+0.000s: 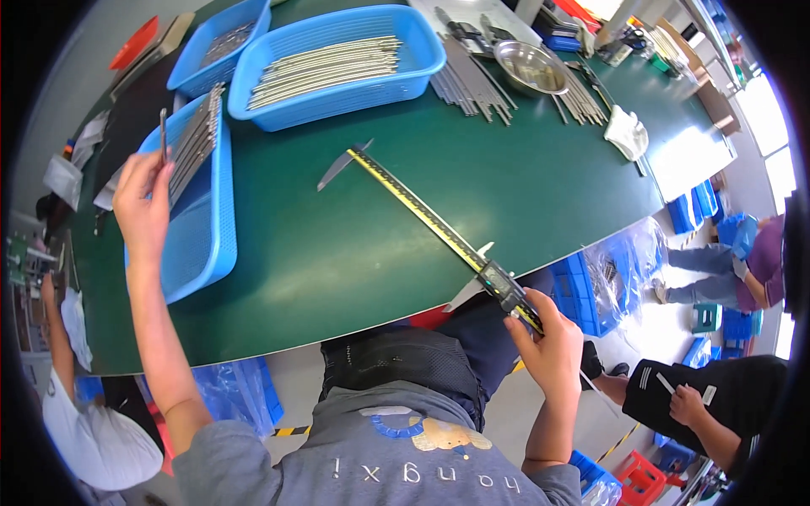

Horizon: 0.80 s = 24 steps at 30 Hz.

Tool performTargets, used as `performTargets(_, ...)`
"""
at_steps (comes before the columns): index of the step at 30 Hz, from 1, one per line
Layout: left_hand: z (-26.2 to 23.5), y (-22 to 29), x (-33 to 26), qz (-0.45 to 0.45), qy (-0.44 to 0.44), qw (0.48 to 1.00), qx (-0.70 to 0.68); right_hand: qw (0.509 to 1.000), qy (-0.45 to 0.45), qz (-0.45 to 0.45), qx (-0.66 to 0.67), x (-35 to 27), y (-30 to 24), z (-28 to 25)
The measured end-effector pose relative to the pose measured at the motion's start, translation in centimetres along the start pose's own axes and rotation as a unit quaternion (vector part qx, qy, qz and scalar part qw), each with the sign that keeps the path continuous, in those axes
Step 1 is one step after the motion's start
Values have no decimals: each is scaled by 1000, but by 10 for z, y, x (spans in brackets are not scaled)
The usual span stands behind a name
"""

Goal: Measuring the length of metal rods using a digital caliper at a factory workbench.

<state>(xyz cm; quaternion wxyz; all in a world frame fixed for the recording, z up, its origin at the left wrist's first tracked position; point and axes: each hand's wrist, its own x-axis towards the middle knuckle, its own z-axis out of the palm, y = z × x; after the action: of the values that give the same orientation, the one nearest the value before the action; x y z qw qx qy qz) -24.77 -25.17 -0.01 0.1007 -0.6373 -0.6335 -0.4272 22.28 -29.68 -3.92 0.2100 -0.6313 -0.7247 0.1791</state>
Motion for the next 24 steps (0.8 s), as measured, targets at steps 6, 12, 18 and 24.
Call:
performTargets(6,70,137,-37,424,-36,905,-31,997,23,-15,-72,-5,7,-1)
performTargets(12,121,139,-80,438,-113,883,-122,997,48,-2,-54,-12,7,2)
performTargets(18,133,132,-79,414,-116,896,-109,998,50,1,-38,-13,9,4)
performTargets(24,130,133,-81,390,-126,905,-110,998,45,-8,-32,-19,13,3)
